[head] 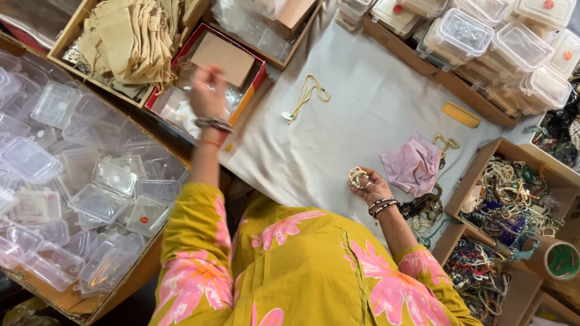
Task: Cleaning and packaging jewelry necklaces and beads.
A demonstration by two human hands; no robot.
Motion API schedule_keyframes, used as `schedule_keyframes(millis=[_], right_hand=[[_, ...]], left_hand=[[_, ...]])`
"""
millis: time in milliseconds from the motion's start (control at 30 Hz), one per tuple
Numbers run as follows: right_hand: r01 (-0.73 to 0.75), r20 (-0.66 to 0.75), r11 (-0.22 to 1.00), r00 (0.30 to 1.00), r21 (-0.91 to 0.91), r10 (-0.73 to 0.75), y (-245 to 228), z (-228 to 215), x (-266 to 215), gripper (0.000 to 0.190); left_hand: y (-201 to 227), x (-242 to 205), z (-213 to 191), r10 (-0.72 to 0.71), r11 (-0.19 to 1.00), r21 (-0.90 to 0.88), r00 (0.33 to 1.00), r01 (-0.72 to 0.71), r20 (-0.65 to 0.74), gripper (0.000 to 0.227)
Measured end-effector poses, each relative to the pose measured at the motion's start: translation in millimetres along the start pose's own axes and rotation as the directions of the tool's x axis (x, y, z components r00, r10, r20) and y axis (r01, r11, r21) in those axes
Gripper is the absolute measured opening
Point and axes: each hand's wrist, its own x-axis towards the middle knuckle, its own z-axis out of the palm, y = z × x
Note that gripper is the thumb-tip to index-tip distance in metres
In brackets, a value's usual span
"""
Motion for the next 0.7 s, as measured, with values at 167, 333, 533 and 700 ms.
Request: schedule_keyframes(millis=[167, 333, 533, 700], right_hand=[[-0.003, -0.031, 1.0, 1.0, -0.022, 0.002, 4, -3, -1, 0.033], [0.02, -0.023, 1.0, 1.0, -0.003, -0.02, 7, -4, 2, 0.035], [0.027, 0.026, 0.999, 0.999, 0.033, -0.028, 11, -11, 3, 0.036], [0.028, 0.009, 1.0, 1.0, 0.014, -0.028, 12, -11, 4, 0.035]], left_hand=[[-81, 104, -57, -0.055, 0.973, 0.187, 0.927, 0.133, -0.37, 0.009], [-149, 139, -92, -0.112, 0.938, 0.236, 0.866, 0.254, -0.487, 0.012], [-135, 141, -96, -0.432, 0.899, -0.191, 0.873, 0.395, -0.226, 0.028], [-114, 137, -90, -0.608, 0.778, -0.312, 0.779, 0.545, -0.156, 0.023]])
